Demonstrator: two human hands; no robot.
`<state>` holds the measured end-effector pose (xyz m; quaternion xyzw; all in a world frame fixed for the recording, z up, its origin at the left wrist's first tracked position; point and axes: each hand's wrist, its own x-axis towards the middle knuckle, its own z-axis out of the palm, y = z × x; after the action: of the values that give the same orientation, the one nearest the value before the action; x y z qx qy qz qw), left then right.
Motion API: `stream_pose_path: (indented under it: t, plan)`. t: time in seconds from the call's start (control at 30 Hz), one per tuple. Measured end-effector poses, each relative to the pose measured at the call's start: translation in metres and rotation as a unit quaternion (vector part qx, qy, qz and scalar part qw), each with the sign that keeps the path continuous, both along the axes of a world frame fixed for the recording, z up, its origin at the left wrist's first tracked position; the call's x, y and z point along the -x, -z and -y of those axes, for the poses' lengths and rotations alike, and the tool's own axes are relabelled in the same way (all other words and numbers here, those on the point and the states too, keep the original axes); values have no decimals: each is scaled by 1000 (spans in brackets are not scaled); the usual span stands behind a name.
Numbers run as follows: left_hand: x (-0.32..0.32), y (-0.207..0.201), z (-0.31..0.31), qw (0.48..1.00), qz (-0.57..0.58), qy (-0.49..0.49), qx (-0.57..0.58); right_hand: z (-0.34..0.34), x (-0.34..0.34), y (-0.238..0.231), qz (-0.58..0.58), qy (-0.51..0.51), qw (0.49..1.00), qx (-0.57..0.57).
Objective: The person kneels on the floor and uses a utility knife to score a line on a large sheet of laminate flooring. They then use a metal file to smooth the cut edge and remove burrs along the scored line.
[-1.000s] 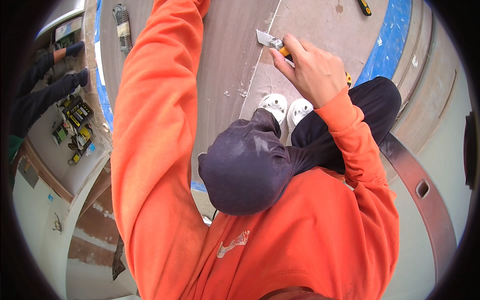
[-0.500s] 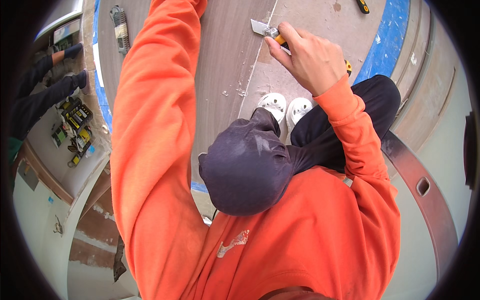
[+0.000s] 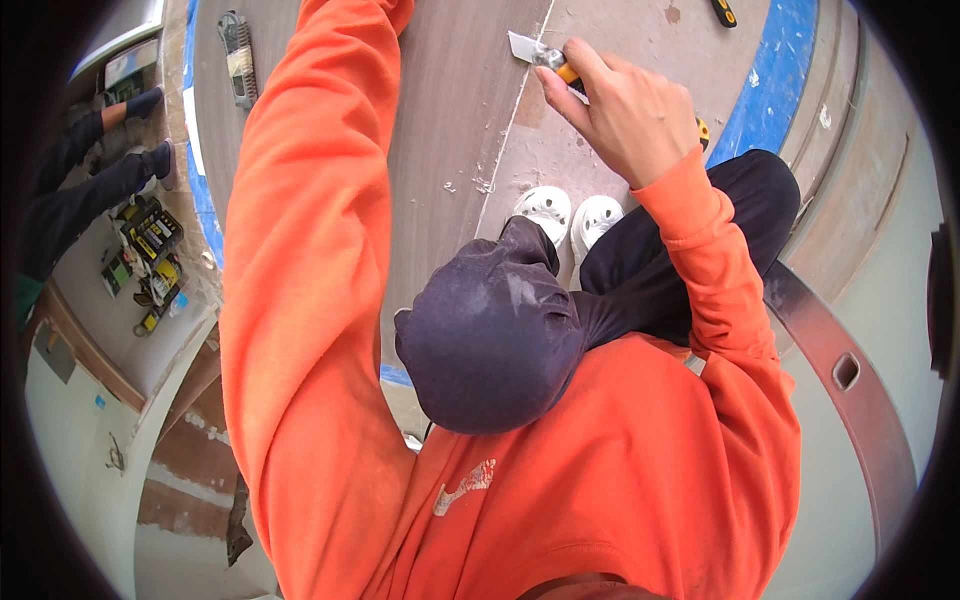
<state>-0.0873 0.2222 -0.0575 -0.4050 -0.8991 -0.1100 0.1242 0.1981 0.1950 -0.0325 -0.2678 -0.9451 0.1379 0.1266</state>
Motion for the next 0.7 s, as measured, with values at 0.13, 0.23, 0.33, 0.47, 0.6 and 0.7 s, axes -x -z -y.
stream_pose_path:
  t: [0.13,0.23,0.33,0.47,0.6,0.7]
  plan:
    - [4,2,1,1000,-6,-1,-1,0,4,1,-3,6,1000,-7]
    - [6,6,1,1000,-6,-1,-3,-1,0,1,8,7,1000,6]
    - [7,5,-1,1000,-7,0,-2,-4,5,0,22,2,1000,14]
    - [11,6,-2,1000,-12,-8,4,-5,8,3,11,11,1000,13]
    - [13,7,-1,1000,-3,-4,-4,-14,18,-2,19,-1,1000,-19]
    - [18,10,-2,1000,-1,1,-10,-11,14,5,18,2,1000,-3]
